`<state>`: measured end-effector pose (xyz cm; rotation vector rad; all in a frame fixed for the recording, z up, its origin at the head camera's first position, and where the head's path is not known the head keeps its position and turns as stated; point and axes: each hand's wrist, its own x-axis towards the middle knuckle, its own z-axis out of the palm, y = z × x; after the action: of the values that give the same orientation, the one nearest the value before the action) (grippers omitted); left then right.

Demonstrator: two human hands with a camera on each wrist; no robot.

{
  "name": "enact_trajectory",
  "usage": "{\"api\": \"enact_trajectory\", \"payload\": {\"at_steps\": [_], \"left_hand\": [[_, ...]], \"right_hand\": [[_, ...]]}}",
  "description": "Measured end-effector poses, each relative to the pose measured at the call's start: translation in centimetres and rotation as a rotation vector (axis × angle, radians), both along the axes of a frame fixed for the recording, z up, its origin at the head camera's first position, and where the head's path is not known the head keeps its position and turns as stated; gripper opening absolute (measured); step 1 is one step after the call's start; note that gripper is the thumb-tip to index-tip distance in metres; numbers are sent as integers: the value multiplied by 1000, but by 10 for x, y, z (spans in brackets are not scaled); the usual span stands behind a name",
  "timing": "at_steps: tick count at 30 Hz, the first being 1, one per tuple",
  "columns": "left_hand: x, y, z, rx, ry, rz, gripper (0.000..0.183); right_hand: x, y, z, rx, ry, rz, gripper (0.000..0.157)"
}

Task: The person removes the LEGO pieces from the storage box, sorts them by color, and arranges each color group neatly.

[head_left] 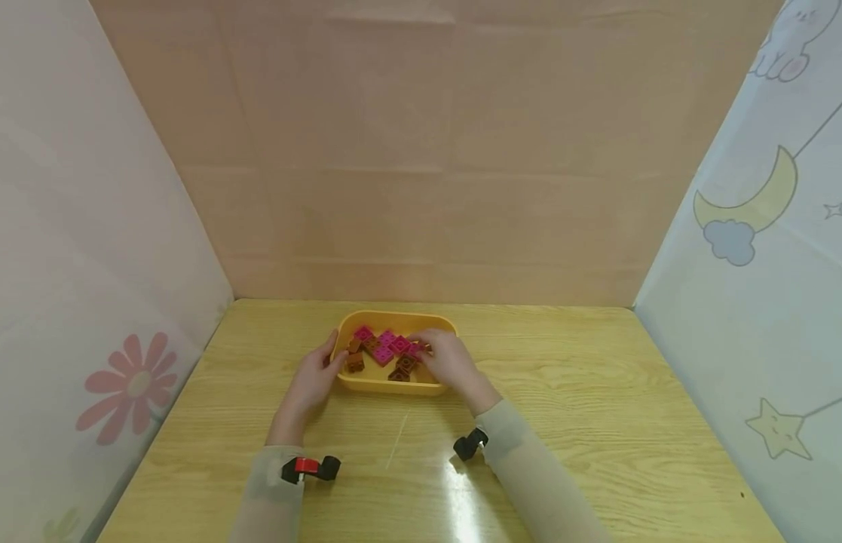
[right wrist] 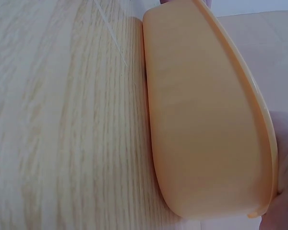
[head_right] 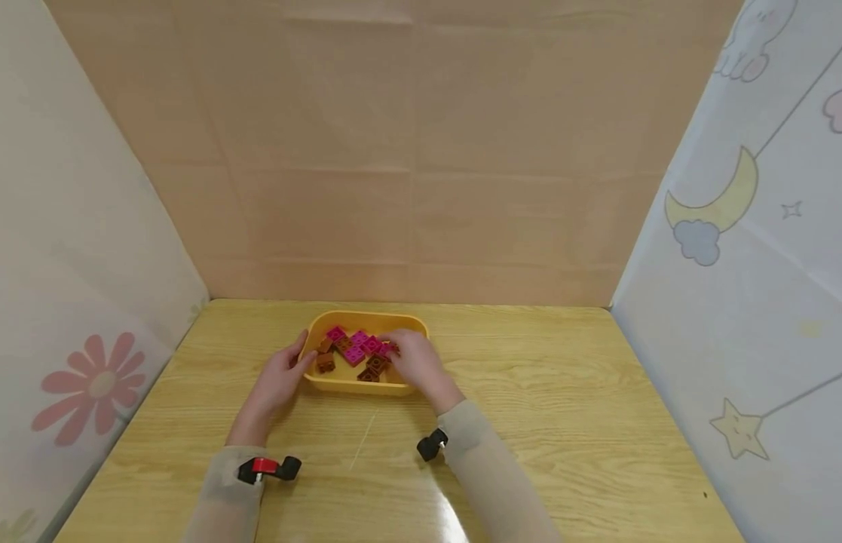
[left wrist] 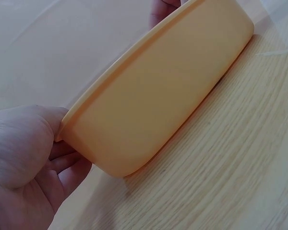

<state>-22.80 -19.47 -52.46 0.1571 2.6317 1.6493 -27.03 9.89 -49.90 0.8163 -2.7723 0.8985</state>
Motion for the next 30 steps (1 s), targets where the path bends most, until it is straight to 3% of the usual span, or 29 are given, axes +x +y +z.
{"api": "enact_trajectory", "payload": {"at_steps": [23,30], "left_hand": [[2,0,3,9,-37,-6,67],[1,-1,2,-1,-38,-2,68]], "right_hand": [[-1,-1,0,41,-14,-3,29],[-3,-3,1,116,-26,-24,28]]}}
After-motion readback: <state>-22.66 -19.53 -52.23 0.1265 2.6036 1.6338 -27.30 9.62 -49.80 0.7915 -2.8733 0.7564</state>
